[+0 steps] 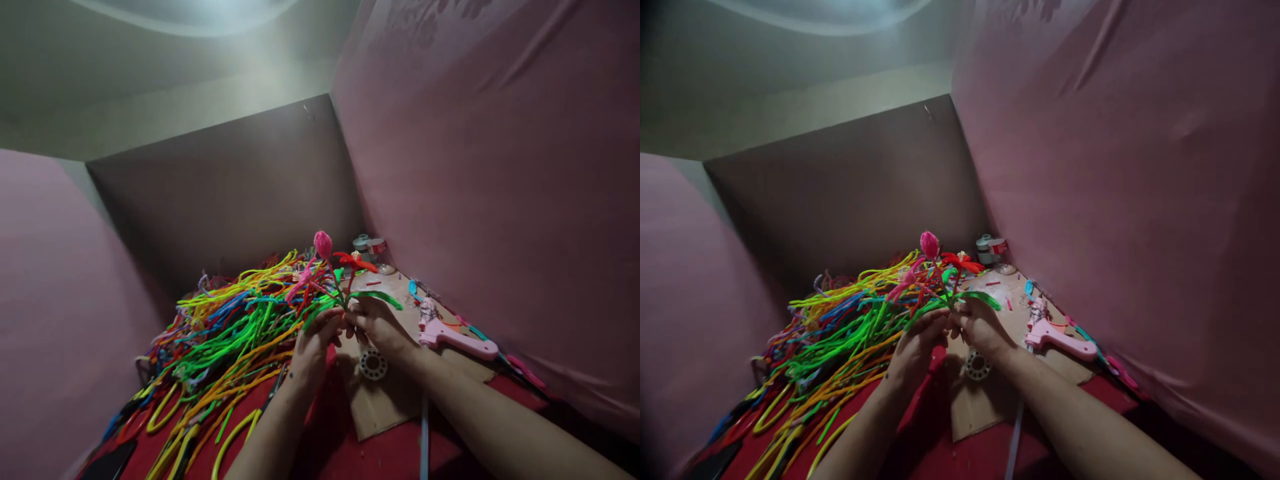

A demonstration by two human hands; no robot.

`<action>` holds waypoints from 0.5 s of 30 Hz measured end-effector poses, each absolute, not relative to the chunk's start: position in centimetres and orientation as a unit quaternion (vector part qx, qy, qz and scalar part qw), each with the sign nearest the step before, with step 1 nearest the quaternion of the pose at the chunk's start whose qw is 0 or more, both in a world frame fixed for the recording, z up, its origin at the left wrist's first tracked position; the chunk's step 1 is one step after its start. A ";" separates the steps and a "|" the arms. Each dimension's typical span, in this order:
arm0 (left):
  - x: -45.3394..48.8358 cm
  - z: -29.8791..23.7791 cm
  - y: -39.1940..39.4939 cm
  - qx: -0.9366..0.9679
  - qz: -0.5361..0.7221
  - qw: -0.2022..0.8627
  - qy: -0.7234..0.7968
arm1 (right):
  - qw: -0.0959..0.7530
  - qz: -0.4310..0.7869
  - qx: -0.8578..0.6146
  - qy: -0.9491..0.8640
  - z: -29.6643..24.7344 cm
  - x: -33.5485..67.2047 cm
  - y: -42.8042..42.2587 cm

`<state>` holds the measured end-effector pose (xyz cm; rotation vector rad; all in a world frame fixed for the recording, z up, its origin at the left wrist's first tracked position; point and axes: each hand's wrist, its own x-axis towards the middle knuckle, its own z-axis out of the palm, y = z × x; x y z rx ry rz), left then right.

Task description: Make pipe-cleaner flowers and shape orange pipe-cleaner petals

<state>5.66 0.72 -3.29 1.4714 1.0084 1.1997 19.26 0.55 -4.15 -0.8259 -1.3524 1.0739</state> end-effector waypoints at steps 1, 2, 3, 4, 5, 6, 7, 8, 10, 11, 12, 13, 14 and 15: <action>5.8 -3.0 0.5 0.620 0.486 0.466 0.404 | 0.569 0.461 -0.343 -0.588 -4.1 19.2 0.4; 5.9 -2.8 0.3 0.645 0.471 0.455 0.394 | 0.562 0.464 -0.335 -0.598 -4.1 19.2 0.3; 5.9 -2.5 0.2 0.671 0.452 0.443 0.386 | 0.557 0.468 -0.326 -0.604 -4.2 19.1 0.2; 5.9 -2.3 0.0 0.684 0.443 0.434 0.385 | 0.553 0.473 -0.320 -0.607 -4.2 19.0 0.2; 5.9 -2.1 -0.2 0.692 0.435 0.427 0.387 | 0.549 0.480 -0.313 -0.608 -4.3 19.0 0.2; 5.9 -1.9 -0.4 0.693 0.434 0.421 0.392 | 0.544 0.489 -0.306 -0.609 -4.4 18.9 0.2; 5.9 -1.8 -0.5 0.691 0.436 0.416 0.399 | 0.539 0.497 -0.298 -0.612 -4.4 18.8 0.2; 5.8 -1.7 -0.7 0.692 0.437 0.410 0.404 | 0.535 0.502 -0.291 -0.614 -4.5 18.8 0.2; 5.7 -1.7 -0.9 0.693 0.442 0.397 0.409 | 0.527 0.510 -0.282 -0.619 -4.4 18.8 0.2; 5.7 -1.7 -1.0 0.692 0.448 0.390 0.410 | 0.524 0.514 -0.280 -0.619 -4.3 18.8 0.2; 5.6 -1.7 -1.0 0.689 0.456 0.383 0.411 | 0.519 0.520 -0.280 -0.618 -4.2 18.7 0.2; 5.6 -1.8 -1.1 0.686 0.464 0.378 0.413 | 0.515 0.528 -0.280 -0.614 -4.1 18.7 0.2; 5.6 -1.8 -1.0 0.682 0.471 0.375 0.415 | 0.511 0.538 -0.279 -0.609 -4.1 18.7 0.2; 5.5 -1.9 -0.9 0.677 0.476 0.374 0.418 | 0.512 0.547 -0.279 -0.600 -4.1 18.6 0.2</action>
